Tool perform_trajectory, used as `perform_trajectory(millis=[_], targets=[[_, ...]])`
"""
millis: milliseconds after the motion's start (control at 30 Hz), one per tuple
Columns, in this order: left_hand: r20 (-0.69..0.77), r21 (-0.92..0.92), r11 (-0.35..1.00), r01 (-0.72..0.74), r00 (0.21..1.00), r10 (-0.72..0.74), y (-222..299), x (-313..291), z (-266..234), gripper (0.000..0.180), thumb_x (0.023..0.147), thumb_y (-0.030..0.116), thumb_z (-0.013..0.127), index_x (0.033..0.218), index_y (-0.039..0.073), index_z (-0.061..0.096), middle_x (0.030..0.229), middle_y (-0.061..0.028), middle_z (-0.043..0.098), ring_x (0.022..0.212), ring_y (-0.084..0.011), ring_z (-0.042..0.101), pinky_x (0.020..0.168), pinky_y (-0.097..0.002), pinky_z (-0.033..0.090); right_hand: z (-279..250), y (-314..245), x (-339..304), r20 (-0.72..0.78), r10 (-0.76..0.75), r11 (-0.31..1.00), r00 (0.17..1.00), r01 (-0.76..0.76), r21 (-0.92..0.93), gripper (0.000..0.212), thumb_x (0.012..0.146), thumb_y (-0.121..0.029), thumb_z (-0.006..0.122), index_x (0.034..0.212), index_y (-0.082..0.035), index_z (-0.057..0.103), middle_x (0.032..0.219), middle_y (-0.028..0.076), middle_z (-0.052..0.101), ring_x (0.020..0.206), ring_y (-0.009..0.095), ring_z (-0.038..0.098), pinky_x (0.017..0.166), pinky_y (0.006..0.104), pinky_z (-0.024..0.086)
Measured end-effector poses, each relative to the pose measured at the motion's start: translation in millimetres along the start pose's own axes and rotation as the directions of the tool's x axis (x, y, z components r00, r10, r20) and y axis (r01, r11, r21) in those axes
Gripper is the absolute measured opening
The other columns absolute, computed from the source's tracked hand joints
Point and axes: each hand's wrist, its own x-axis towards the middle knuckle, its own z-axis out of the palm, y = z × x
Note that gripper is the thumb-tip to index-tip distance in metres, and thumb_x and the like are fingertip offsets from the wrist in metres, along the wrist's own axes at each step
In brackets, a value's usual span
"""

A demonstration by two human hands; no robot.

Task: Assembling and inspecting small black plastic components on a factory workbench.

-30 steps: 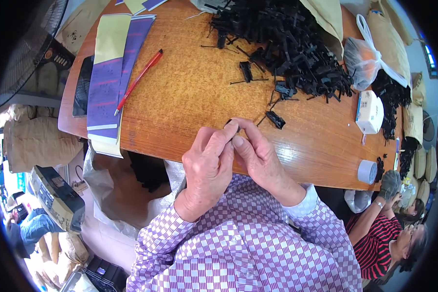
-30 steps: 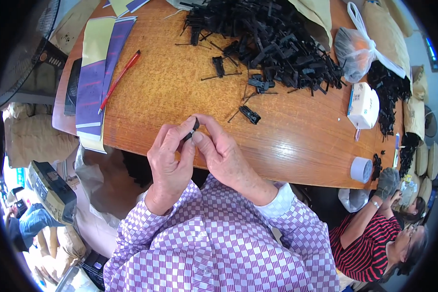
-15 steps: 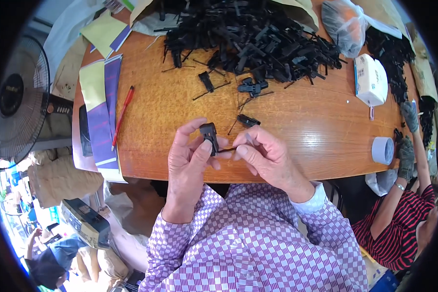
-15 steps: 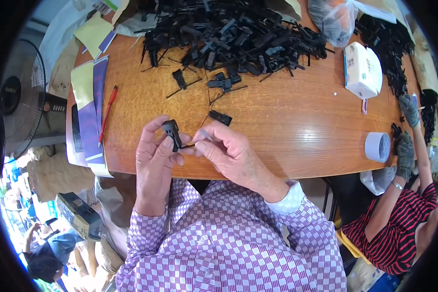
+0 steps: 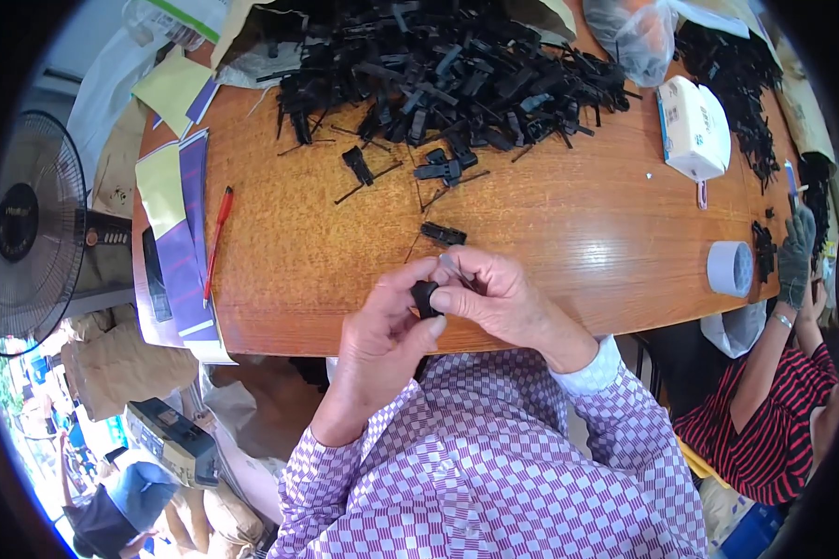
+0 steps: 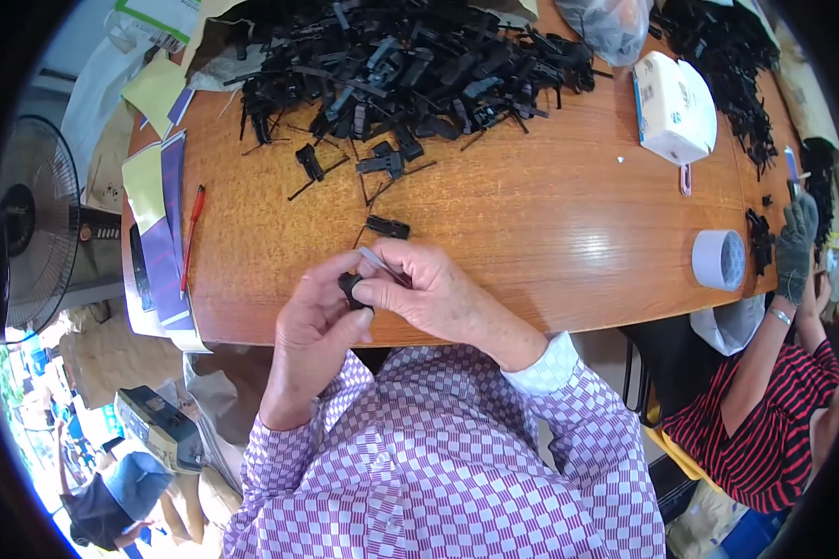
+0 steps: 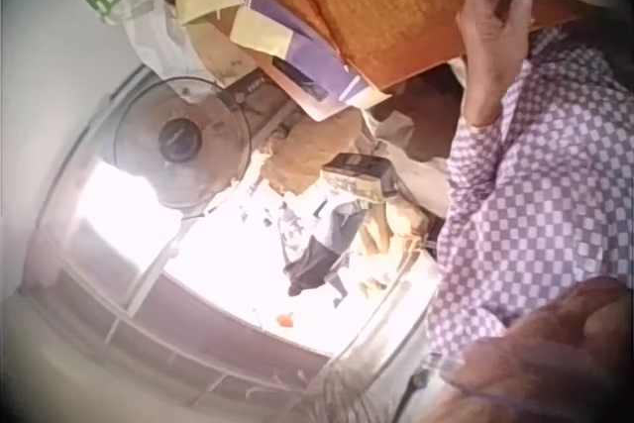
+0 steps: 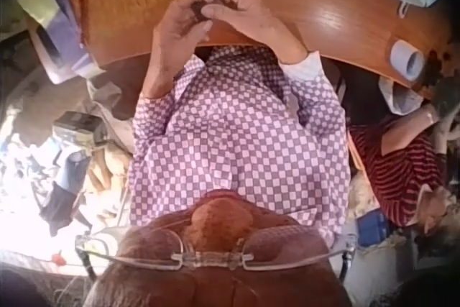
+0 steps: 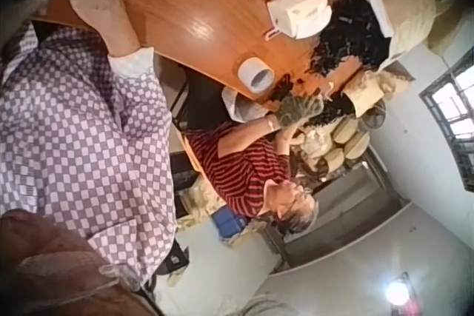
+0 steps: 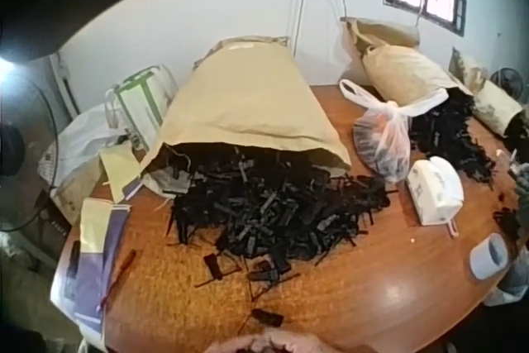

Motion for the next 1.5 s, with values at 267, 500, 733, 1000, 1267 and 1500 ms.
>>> perform_trajectory(millis=[267, 500, 733, 1000, 1267, 1500], targets=[[-0.082, 0.024, 0.999, -0.048, 0.995, 0.050, -15, -11, -23, 0.038, 0.088, -0.009, 0.050, 0.122, 0.004, 0.039, 0.093, -0.0053, 0.057, 0.080, -0.0100, 0.062, 0.065, -0.0208, 0.051, 37, -7, -1, -0.037, -0.032, 0.866, 0.999, 0.009, -0.500, 0.018, 0.097, -0.017, 0.048, 0.097, 0.000, 0.053, 0.075, 0.006, 0.055, 0.070, 0.013, 0.055, 0.062, 0.0264, 0.044], [-0.128, 0.058, 0.993, -0.102, 0.986, 0.109, -25, -21, -38, 0.031, 0.087, -0.010, 0.051, 0.113, 0.004, 0.042, 0.087, -0.0041, 0.058, 0.075, -0.0094, 0.061, 0.063, -0.0212, 0.051, 61, -2, 6, -0.013, 0.020, 0.770, 1.000, -0.024, -0.637, 0.014, 0.097, -0.013, 0.045, 0.098, -0.001, 0.051, 0.075, 0.014, 0.058, 0.070, 0.023, 0.061, 0.060, 0.0312, 0.045], [-0.273, 0.475, 0.859, -0.189, 0.897, 0.348, -28, -26, -41, 0.026, 0.085, -0.005, 0.057, 0.106, 0.004, 0.045, 0.079, -0.0139, 0.058, 0.069, -0.0265, 0.061, 0.059, -0.0333, 0.048, 79, 16, 15, -0.069, -0.069, 0.744, 0.995, 0.006, -0.668, 0.013, 0.096, -0.012, 0.048, 0.099, -0.001, 0.052, 0.073, 0.015, 0.056, 0.066, 0.027, 0.060, 0.057, 0.0340, 0.044], [-0.317, -0.316, 0.949, -0.022, 0.945, -0.084, -28, -21, -44, 0.021, 0.100, 0.023, 0.042, 0.086, 0.007, 0.045, 0.073, -0.0035, 0.055, 0.064, -0.0137, 0.056, 0.059, -0.0235, 0.045, 27, -9, 16, -0.132, -0.246, 0.300, 0.960, -0.054, -0.952, 0.024, 0.087, -0.015, 0.061, 0.106, -0.002, 0.054, 0.075, 0.015, 0.059, 0.065, 0.029, 0.061, 0.055, 0.0350, 0.046], [0.023, -0.551, 0.823, 0.138, 0.988, -0.150, -45, -16, -34, 0.035, 0.095, 0.032, 0.051, 0.116, 0.005, 0.053, 0.081, -0.0055, 0.057, 0.062, -0.0120, 0.054, 0.051, -0.0218, 0.039, -3, -8, -10, -0.070, -0.310, 0.318, 0.948, 0.033, -0.948, 0.028, 0.081, -0.011, 0.067, 0.104, -0.003, 0.055, 0.081, 0.015, 0.062, 0.066, 0.032, 0.063, 0.054, 0.0378, 0.049], [0.500, -0.573, 0.673, 0.467, 0.850, -0.164, -39, 2, -24, 0.059, 0.092, 0.038, 0.056, 0.133, -0.001, 0.040, 0.091, -0.0145, 0.060, 0.058, -0.0105, 0.051, 0.043, -0.0189, 0.034, -5, -25, -29, 0.260, -0.193, 0.300, 0.946, 0.309, -0.902, 0.037, 0.075, -0.012, 0.069, 0.109, -0.006, 0.057, 0.082, 0.008, 0.064, 0.067, 0.023, 0.065, 0.052, 0.0316, 0.051]])
